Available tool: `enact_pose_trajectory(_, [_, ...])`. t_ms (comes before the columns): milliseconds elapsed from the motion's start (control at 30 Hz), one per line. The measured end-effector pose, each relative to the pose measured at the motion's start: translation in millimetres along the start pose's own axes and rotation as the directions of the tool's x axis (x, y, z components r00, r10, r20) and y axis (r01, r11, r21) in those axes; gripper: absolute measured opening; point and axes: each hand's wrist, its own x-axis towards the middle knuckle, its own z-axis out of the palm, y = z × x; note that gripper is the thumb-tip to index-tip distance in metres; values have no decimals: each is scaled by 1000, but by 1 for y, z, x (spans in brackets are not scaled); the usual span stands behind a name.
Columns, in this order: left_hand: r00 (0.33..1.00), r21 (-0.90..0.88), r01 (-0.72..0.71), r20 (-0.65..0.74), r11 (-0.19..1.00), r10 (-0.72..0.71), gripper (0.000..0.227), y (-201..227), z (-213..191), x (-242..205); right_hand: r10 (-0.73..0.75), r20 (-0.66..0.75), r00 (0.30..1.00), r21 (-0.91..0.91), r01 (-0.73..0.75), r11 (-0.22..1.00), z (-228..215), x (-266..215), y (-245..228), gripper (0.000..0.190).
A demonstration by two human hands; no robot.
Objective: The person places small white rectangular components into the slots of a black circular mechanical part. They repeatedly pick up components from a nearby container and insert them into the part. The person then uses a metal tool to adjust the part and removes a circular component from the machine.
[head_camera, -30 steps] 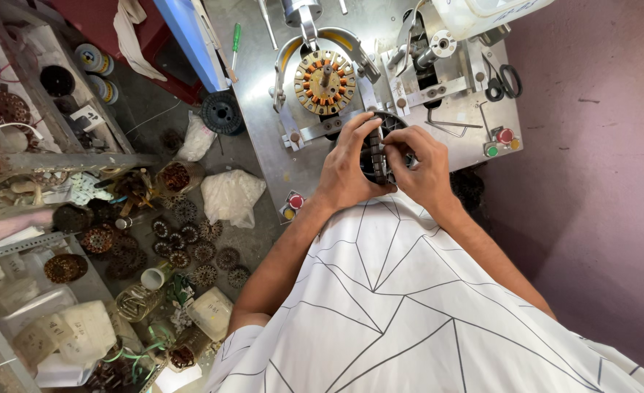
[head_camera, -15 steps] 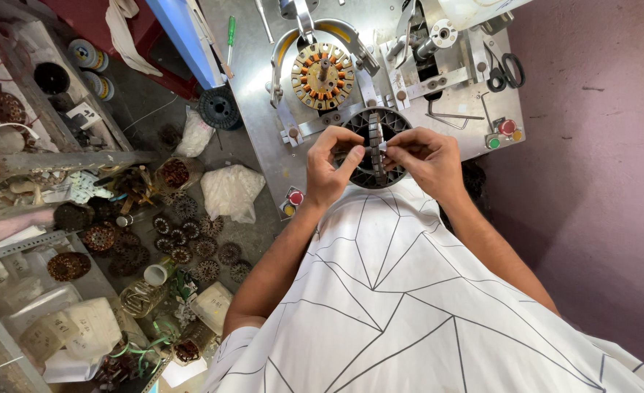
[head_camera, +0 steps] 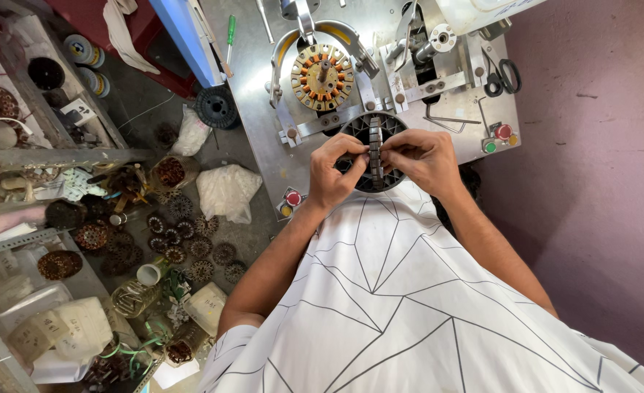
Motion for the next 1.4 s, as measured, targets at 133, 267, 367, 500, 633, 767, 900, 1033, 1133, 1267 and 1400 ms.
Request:
enact_pose_trajectory(133, [999,20,33,-1,999,-33,5,-3,2,2,-21,-13,1000,-78,20,997,1,-1,-5,8])
enact_pose_trajectory(267, [994,-18,112,-10,994,-112,5,-4,5,5,-26,-8,1000,-111,25,994,0,0,-7,9])
enact_pose_trajectory(367, [987,-26,160,4,987,-160,6,-5,6,6,-30,-9,1000,-127,28,991,0,0,-7,9])
enact_pose_trajectory(500, [987,-19,158,23,987,-158,8,-8,6,9,-56,-7,998,-140,54,989,-1,-1,-6,10])
enact_pose_trajectory(633, [985,-10,165,58,986,-164,9,-9,5,12,-78,-16,997,-171,74,982,0,-1,-6,10])
enact_pose_trajectory(767, [994,-15,69,90,998,-67,8,-7,-3,12,-121,-21,992,-169,115,979,2,-3,-7,11])
enact_pose_trajectory(900, [971,-85,220,113,972,-210,5,-7,-6,12,-271,11,963,-171,269,948,4,-9,-10,16])
enact_pose_trajectory(1033, [967,-30,247,76,969,-244,7,-10,-1,15,-283,18,959,-189,281,941,6,-7,-11,18])
enact_pose_trajectory(1133, [960,21,276,44,961,-276,8,-7,3,14,-300,55,952,-262,304,916,2,-5,-9,18])
enact_pose_trajectory(1267, [988,138,141,36,980,-147,9,5,0,19,-227,91,970,-107,236,966,-4,-3,-6,16])
enact_pose_trajectory(1400, [998,323,42,37,946,-57,9,19,-1,12,-165,92,982,167,148,975,-8,-13,3,17])
